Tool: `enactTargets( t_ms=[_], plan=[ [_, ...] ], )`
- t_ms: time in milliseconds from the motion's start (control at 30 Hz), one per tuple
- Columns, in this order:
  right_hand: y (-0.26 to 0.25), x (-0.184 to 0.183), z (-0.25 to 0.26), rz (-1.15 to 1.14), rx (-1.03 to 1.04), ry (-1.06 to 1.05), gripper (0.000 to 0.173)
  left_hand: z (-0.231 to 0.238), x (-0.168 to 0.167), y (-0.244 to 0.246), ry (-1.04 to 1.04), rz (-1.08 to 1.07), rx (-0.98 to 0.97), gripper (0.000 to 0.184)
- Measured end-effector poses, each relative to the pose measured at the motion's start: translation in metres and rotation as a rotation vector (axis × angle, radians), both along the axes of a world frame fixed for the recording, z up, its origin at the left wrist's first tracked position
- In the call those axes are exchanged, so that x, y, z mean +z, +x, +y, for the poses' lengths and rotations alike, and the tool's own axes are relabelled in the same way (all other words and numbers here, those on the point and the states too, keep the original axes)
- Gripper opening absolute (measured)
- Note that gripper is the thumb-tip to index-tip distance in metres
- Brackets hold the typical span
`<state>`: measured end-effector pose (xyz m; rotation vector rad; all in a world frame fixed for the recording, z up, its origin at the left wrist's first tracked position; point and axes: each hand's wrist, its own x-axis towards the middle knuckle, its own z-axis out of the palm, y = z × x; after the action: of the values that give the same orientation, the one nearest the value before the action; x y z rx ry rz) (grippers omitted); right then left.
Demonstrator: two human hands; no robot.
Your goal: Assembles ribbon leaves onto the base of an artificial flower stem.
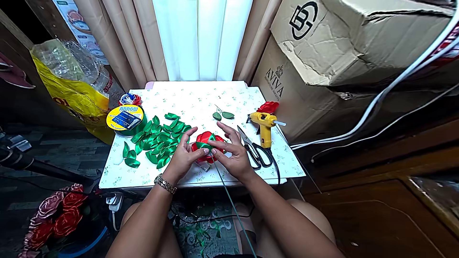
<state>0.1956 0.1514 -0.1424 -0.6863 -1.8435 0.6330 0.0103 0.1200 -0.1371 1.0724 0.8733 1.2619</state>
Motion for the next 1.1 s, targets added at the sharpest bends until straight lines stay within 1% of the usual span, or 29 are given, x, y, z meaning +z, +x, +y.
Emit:
enactTargets(
  t_ms=[267, 300, 367, 433, 467, 500, 533, 567, 600, 667, 700, 733, 800, 833, 933, 1100],
  plan=[
    [-0.001, -0.002, -0.001, 0.016, -0.011, -0.016, 0.020, -0.001, 0.002, 0.001, 0.007, 0.026, 0.024, 0.078],
    [-0.001, -0.001, -0.001, 0.036, -0.003, -0.019, 0.021, -0.001, 0.002, 0.001, 0.009, 0.014, 0.026, 0.077],
    [0.002, 0.004, -0.001, 0.113, 0.019, -0.033, 0.029, 0.000, 0.003, 0.001, -0.006, -0.027, 0.037, 0.076],
    [0.007, 0.016, 0.000, 0.183, 0.017, -0.043, 0.035, 0.000, 0.004, 0.002, -0.025, -0.069, 0.052, 0.070],
    [0.010, 0.020, 0.000, 0.204, -0.024, -0.035, 0.033, 0.000, 0.003, 0.002, -0.028, -0.091, 0.054, 0.067],
    [0.011, 0.022, 0.000, 0.224, -0.079, -0.030, 0.024, 0.000, 0.003, 0.002, -0.028, -0.106, 0.060, 0.064],
    [0.012, 0.023, -0.001, 0.212, -0.111, -0.036, 0.015, 0.000, 0.003, 0.002, -0.023, -0.122, 0.074, 0.061],
    [0.013, 0.024, -0.003, 0.159, -0.088, -0.045, 0.012, 0.001, 0.003, 0.003, -0.016, -0.139, 0.101, 0.059],
    [0.014, 0.023, -0.005, 0.082, -0.018, -0.054, 0.016, 0.001, 0.003, 0.003, -0.011, -0.157, 0.134, 0.058],
    [0.008, 0.021, -0.011, -0.024, 0.157, -0.035, 0.030, 0.002, 0.004, 0.004, 0.001, -0.191, 0.202, 0.056],
    [0.003, 0.019, -0.015, -0.050, 0.216, -0.014, 0.034, 0.003, 0.005, 0.004, 0.013, -0.199, 0.224, 0.055],
    [-0.001, 0.018, -0.018, -0.055, 0.235, 0.021, 0.032, 0.003, 0.005, 0.004, 0.028, -0.203, 0.236, 0.055],
    [-0.008, 0.016, -0.022, -0.041, 0.203, 0.118, 0.021, 0.002, 0.004, 0.005, 0.068, -0.201, 0.226, 0.057],
    [-0.010, 0.016, -0.023, -0.047, 0.185, 0.172, 0.019, 0.002, 0.003, 0.005, 0.090, -0.189, 0.221, 0.059],
    [-0.012, 0.015, -0.021, -0.093, 0.174, 0.291, 0.020, 0.002, 0.002, 0.003, 0.109, -0.149, 0.239, 0.061],
    [-0.009, 0.014, -0.022, -0.284, 0.179, 0.405, 0.020, 0.000, 0.004, -0.004, 0.098, -0.033, 0.243, 0.071]
  ],
)
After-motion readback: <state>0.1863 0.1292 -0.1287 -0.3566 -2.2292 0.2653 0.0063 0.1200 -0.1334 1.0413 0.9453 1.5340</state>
